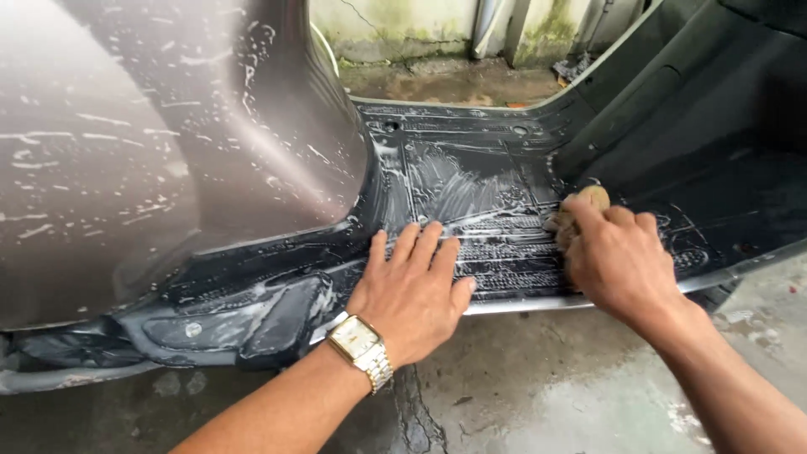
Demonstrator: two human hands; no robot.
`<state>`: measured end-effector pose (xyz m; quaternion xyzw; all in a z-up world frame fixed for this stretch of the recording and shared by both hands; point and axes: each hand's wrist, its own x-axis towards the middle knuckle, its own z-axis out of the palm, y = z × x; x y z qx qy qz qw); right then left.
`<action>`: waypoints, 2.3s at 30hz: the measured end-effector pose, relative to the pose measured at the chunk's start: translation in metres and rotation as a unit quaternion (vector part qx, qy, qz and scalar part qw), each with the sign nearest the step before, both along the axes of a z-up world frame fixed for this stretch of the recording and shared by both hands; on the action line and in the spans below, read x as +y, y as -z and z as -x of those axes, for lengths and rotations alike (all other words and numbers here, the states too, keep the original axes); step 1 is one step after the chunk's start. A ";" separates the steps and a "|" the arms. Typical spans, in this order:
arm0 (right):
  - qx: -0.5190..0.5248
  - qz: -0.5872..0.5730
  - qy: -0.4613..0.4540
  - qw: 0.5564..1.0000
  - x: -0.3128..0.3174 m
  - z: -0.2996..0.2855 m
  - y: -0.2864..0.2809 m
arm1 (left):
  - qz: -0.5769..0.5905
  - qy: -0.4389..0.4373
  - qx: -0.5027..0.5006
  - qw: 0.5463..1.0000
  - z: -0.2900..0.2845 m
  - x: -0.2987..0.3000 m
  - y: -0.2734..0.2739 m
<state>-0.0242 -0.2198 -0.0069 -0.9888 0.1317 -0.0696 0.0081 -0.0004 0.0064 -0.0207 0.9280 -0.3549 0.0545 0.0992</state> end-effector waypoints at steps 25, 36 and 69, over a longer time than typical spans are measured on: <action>0.078 -0.057 0.116 0.988 0.008 -0.003 -0.031 | -0.020 0.041 -0.092 0.995 -0.008 0.001 0.013; 0.076 0.034 0.123 0.989 -0.033 0.003 -0.028 | -0.012 0.031 -0.102 0.994 -0.005 0.003 0.014; -0.097 -0.093 -0.007 0.991 0.022 -0.068 0.002 | 0.057 -0.016 -0.082 0.995 -0.004 -0.010 0.007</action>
